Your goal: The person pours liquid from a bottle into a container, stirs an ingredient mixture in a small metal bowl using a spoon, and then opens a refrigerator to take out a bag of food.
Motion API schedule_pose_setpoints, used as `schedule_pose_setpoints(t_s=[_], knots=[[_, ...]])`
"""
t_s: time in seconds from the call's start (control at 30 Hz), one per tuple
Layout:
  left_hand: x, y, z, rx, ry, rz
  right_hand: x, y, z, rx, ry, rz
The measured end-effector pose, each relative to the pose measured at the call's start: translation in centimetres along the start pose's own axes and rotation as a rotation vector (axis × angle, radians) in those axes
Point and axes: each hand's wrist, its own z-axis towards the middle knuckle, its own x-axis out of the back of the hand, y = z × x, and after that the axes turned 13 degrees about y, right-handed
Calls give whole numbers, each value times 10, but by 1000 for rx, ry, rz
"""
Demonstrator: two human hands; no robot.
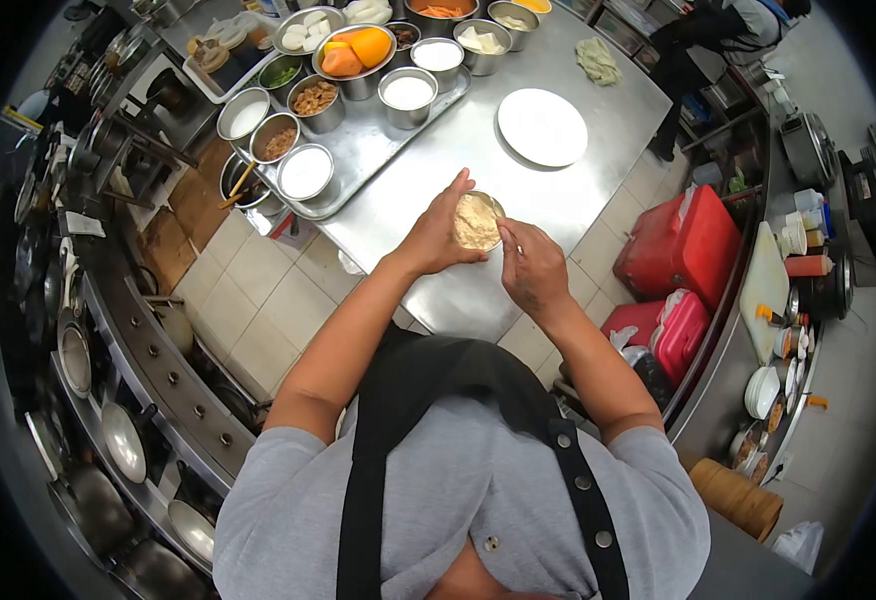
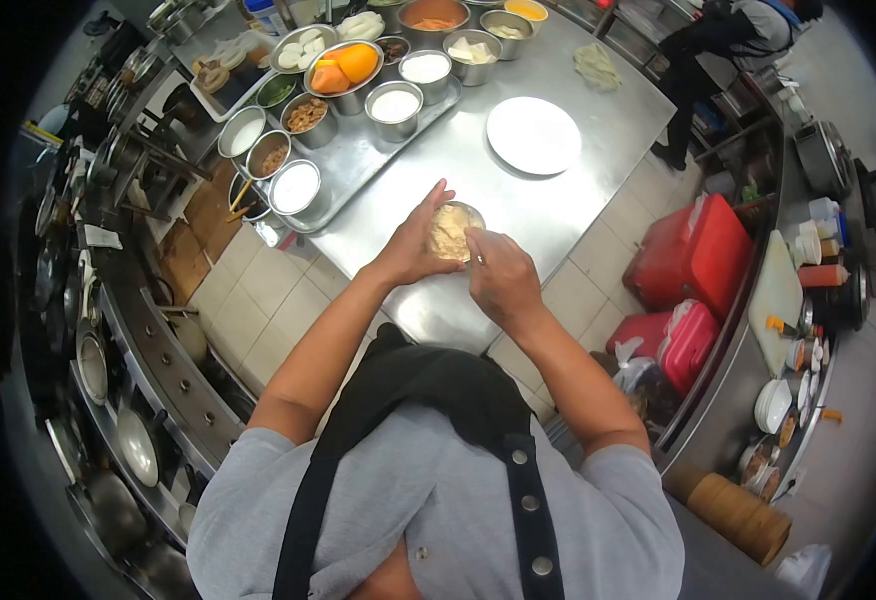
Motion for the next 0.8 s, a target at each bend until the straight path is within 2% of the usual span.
schedule_pose_setpoints(t_s=[0.17, 0.27, 0.33, 0.47, 0.53, 0.67, 0.8], knots=[[5, -2, 3, 59, -50, -92, -7, -1, 2, 12, -66, 45], [7, 2, 2, 1, 23, -6, -4, 6, 5, 44, -67, 31], [11, 4, 3, 73, 2, -11, -1, 11, 7, 68, -69, 23], [15, 3, 8, 144, -84, -74, -2, 12, 4, 49, -211, 63], [17, -2, 10, 108, -111, -114, -3, 12, 2, 65, -271, 73], [14, -12, 6, -67, -46, -24, 2, 15, 9, 96, -211, 56], [12, 4, 4, 58, -29, 4, -1, 18, 11, 122, -205, 54]])
